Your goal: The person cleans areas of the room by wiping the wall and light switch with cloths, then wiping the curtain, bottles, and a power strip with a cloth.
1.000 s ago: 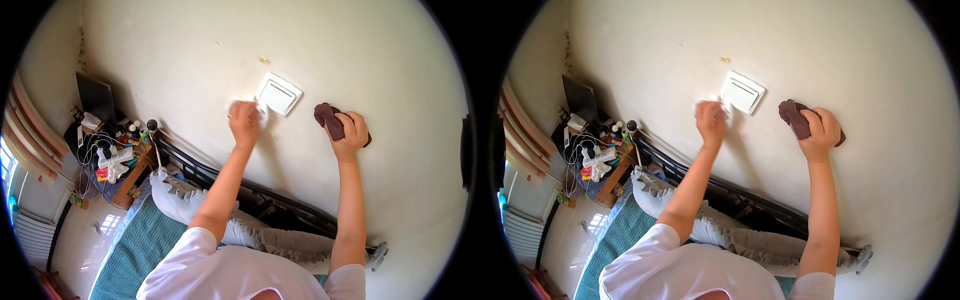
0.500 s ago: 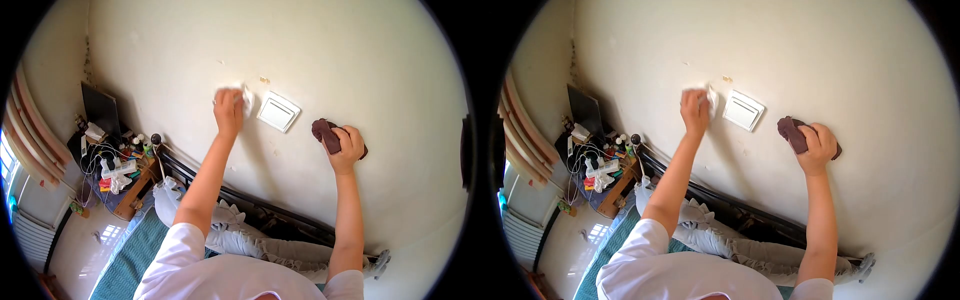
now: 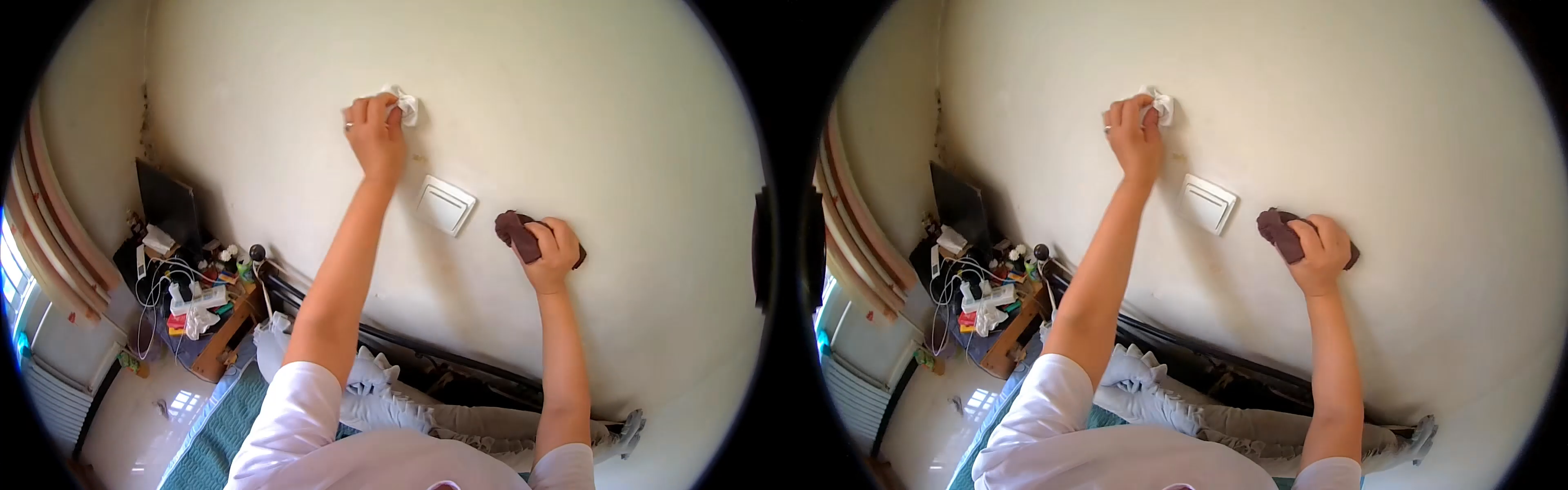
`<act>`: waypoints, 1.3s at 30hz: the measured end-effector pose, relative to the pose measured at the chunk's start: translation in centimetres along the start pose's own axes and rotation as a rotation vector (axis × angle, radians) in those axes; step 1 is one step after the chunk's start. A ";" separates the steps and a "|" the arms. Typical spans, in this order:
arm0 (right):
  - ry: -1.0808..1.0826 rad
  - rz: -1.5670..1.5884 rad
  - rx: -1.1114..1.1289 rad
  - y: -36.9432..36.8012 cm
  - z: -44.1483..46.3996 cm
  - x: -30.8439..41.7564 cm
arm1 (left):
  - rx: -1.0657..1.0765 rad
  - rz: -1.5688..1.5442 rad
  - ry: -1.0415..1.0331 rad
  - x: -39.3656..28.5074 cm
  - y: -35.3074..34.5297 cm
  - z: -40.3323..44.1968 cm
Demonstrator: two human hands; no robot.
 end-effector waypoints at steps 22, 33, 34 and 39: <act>-0.016 0.089 0.041 0.8 1.2 -0.2 | 0.351 -0.254 -0.625 -12.5 -8.2 4.8; -0.108 0.269 0.064 0.6 0.9 -1.3 | 0.678 -0.315 -0.967 -20.7 -10.0 -5.4; -0.090 0.261 0.064 0.7 0.9 -1.1 | 0.717 -0.377 -1.018 -19.8 -9.2 -4.9; -0.085 0.295 0.091 0.8 0.5 -2.0 | 0.139 -0.003 -0.149 -7.1 -7.9 9.8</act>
Point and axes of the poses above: each hand's wrist, its own z-axis towards the middle knuckle, its own y-axis out of the back of the hand, x = y × z, the point moved 10 cm from there along z, towards the middle knuckle, and after that the axes turned 2 degrees about x, right-handed, at the moved point
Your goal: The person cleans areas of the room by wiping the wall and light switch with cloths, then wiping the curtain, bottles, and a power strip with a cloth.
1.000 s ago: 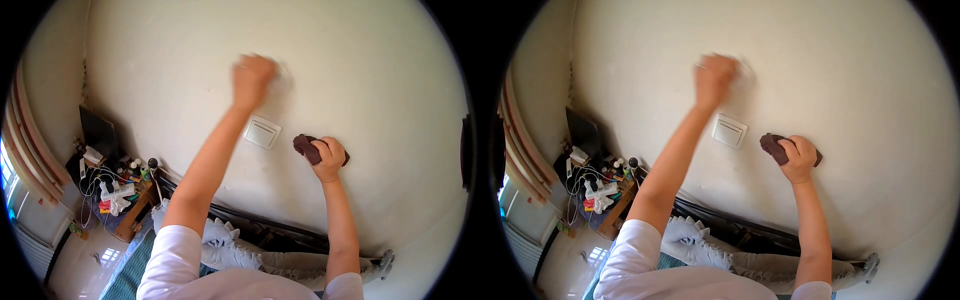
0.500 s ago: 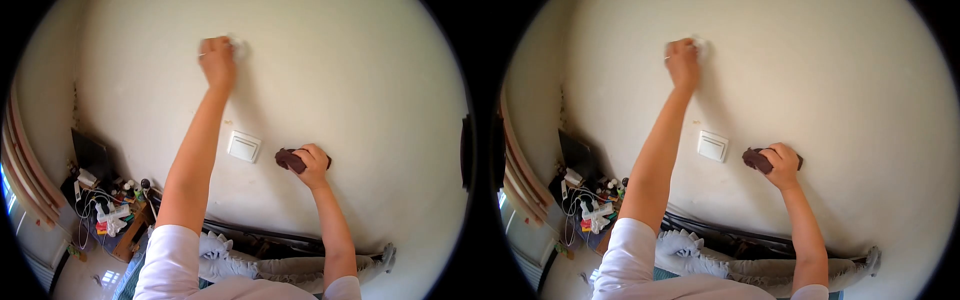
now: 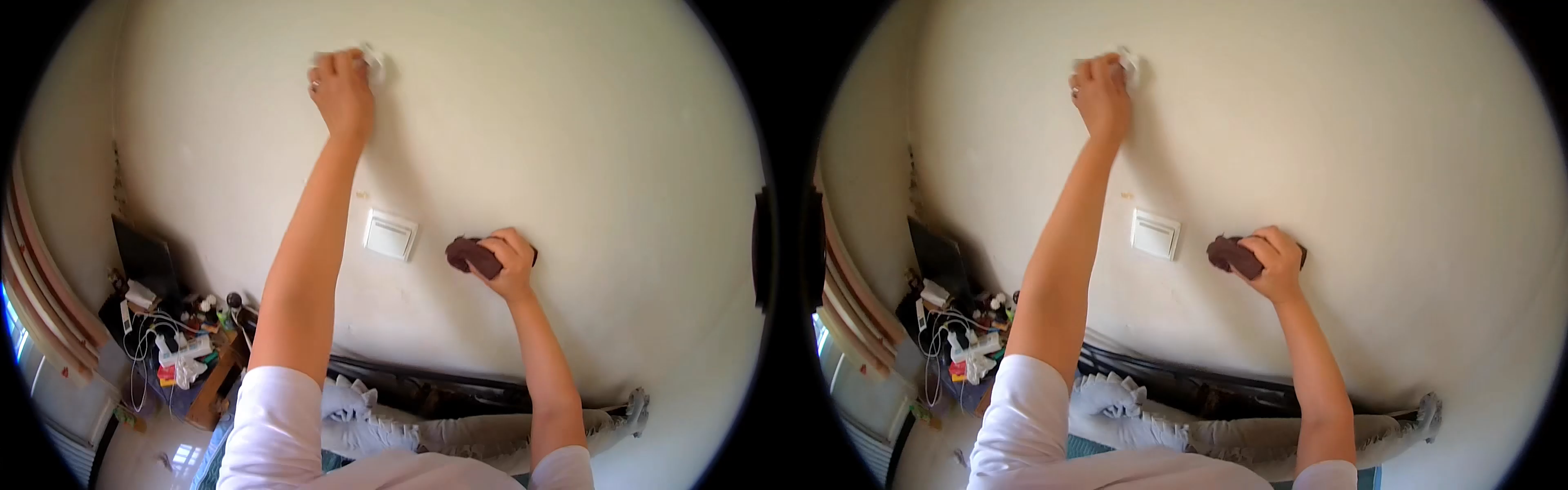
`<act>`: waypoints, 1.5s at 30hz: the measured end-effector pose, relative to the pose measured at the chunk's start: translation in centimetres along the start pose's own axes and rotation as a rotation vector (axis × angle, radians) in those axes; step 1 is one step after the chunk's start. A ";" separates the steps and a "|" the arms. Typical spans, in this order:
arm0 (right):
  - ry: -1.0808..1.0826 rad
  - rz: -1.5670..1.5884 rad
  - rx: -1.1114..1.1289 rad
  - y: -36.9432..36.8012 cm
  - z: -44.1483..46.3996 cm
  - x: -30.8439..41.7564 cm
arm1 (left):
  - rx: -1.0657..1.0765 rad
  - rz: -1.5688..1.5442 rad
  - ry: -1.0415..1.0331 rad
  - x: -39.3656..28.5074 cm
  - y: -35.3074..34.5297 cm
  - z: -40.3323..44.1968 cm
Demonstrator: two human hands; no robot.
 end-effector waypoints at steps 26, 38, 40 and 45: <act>0.015 0.000 -0.026 -1.6 -2.4 -0.5 | -0.125 0.194 1.535 13.9 11.8 -54.8; 0.016 0.034 -0.002 -1.2 -2.0 0.1 | -0.052 0.078 0.547 6.4 7.1 -35.5; 0.028 0.005 0.003 -1.1 -2.2 0.2 | -0.198 0.103 0.673 6.9 8.4 -36.1; 0.062 -0.011 -0.031 -1.4 -1.9 0.3 | 0.336 -0.137 0.168 -4.1 3.0 -36.3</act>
Point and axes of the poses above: each hand's wrist, its own z-axis towards the middle knuckle, its own y-axis out of the back of the hand, x = y × z, the point moved 10 cm from there along z, towards the middle knuckle, and after that the axes turned 2 degrees about x, right-handed, at the moved point
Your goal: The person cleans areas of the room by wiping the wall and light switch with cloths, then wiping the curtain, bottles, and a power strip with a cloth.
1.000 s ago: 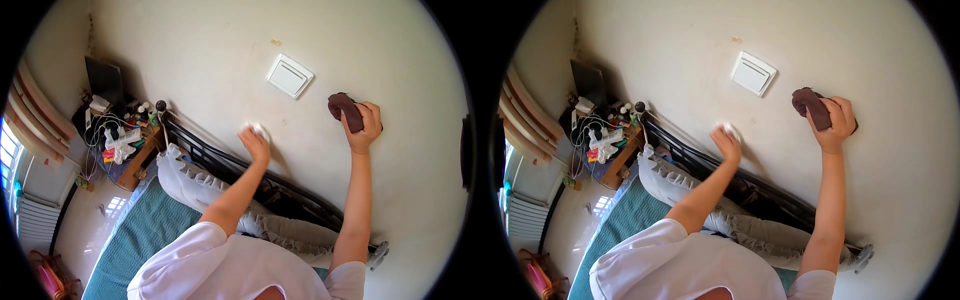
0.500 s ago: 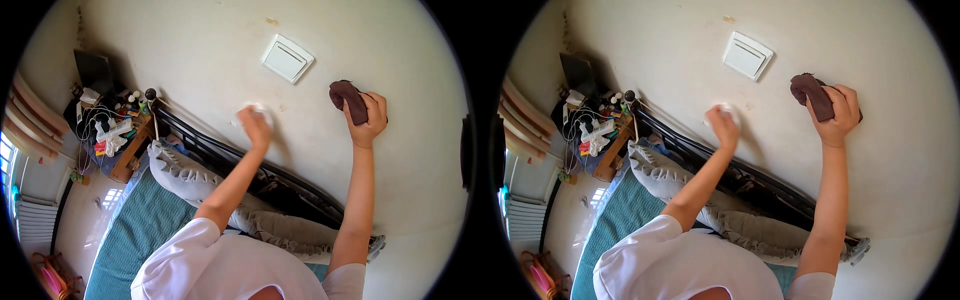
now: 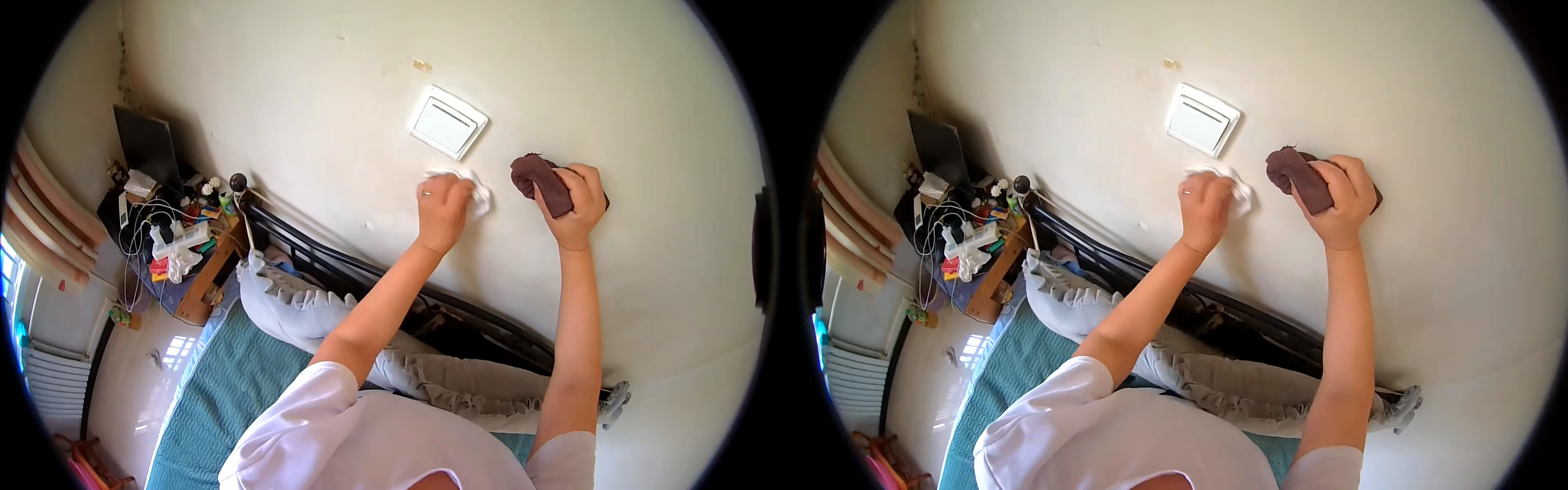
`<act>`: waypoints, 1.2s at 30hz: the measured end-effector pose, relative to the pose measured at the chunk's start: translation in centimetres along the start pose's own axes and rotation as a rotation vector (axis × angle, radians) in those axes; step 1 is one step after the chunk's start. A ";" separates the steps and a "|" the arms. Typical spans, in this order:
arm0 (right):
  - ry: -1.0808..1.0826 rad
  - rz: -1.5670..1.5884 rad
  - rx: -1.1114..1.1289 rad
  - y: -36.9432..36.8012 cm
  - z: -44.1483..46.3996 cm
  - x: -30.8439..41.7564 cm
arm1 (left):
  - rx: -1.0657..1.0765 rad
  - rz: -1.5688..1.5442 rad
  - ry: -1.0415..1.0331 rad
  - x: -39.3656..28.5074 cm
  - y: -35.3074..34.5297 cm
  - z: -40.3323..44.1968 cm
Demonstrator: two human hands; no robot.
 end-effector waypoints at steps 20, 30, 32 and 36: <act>0.024 -0.049 -0.015 0.3 0.0 0.2 | -0.194 -1.010 0.714 8.6 3.6 1.4; 0.028 -0.033 -0.013 0.5 0.6 0.6 | -0.189 0.041 0.292 6.0 7.2 3.8; 0.037 -0.035 -0.020 0.5 0.4 0.4 | -0.385 -0.105 0.209 5.6 9.3 5.0; 0.038 -0.058 -0.018 0.5 0.5 0.6 | -0.223 -0.059 -0.173 -0.4 8.1 9.7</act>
Point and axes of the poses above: each hand's wrist, its own z-axis towards the middle knuckle, its own y-axis out of the back of the hand, x = y × z, the point moved 10 cm from there along z, towards the middle knuckle, and after that the axes turned 2 degrees about x, right-handed, at the moved point
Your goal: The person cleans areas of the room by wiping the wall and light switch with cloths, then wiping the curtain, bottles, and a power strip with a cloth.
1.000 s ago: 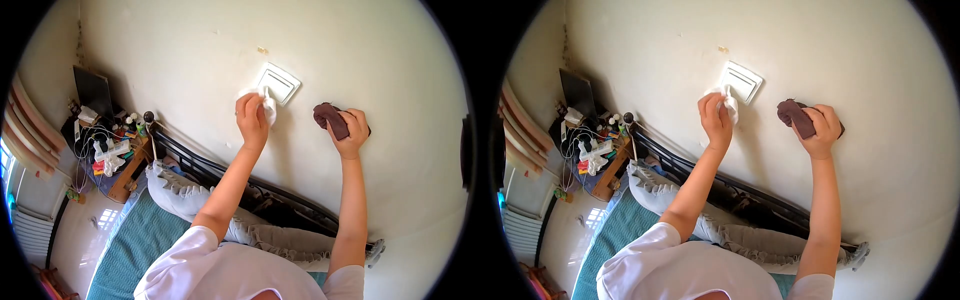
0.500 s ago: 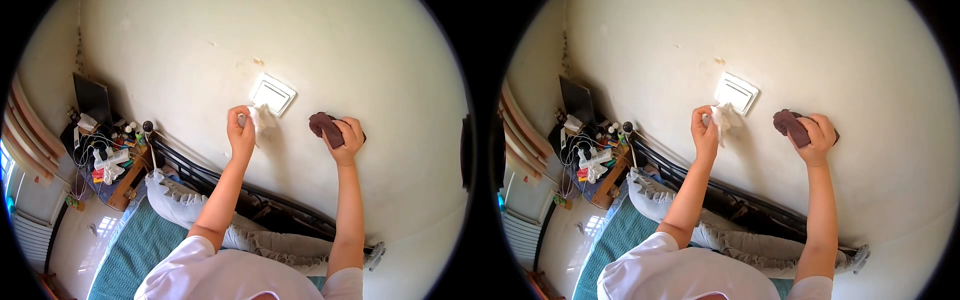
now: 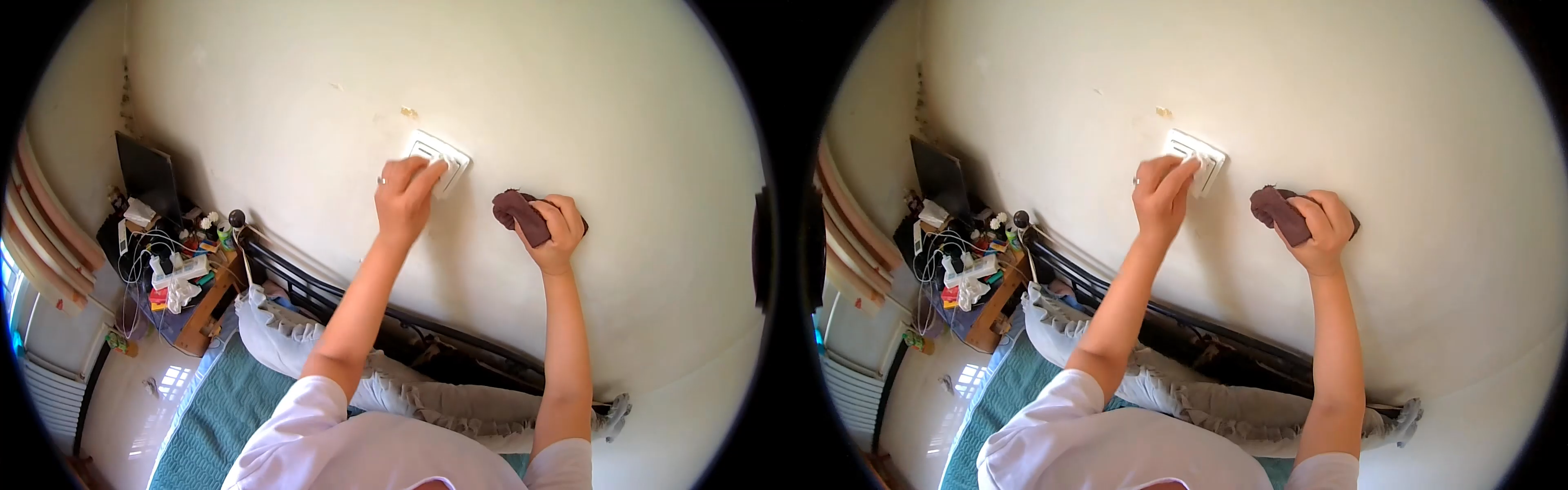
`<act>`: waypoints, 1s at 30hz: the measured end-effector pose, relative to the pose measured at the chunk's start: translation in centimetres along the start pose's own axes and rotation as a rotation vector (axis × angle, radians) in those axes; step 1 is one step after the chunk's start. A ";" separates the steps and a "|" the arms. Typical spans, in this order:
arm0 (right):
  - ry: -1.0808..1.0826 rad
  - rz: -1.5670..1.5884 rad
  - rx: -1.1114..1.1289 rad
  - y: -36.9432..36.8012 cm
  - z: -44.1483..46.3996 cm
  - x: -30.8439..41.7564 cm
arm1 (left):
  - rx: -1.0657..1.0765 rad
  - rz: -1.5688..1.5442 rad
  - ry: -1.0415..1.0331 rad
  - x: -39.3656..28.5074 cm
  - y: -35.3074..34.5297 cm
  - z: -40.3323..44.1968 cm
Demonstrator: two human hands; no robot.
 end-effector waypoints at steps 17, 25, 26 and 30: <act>0.051 -0.010 -0.013 0.0 0.0 0.1 | -0.186 0.204 -0.029 2.3 2.7 0.3; 0.058 -0.004 0.014 -0.1 0.0 0.1 | -0.174 0.159 0.172 5.2 3.1 1.1; 0.062 -0.007 -0.004 0.0 0.0 0.1 | -0.100 0.081 0.021 3.1 2.4 2.2; 0.051 -0.008 0.000 0.1 0.1 0.2 | 0.050 0.013 0.073 3.8 0.6 1.9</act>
Point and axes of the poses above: each hand's wrist, its own z-axis towards the middle knuckle, its own y-axis out of the back of the hand, x = y × z, the point moved 10 cm from there along z, towards the middle knuckle, and after that the axes turned 2 degrees about x, right-handed, at the moved point
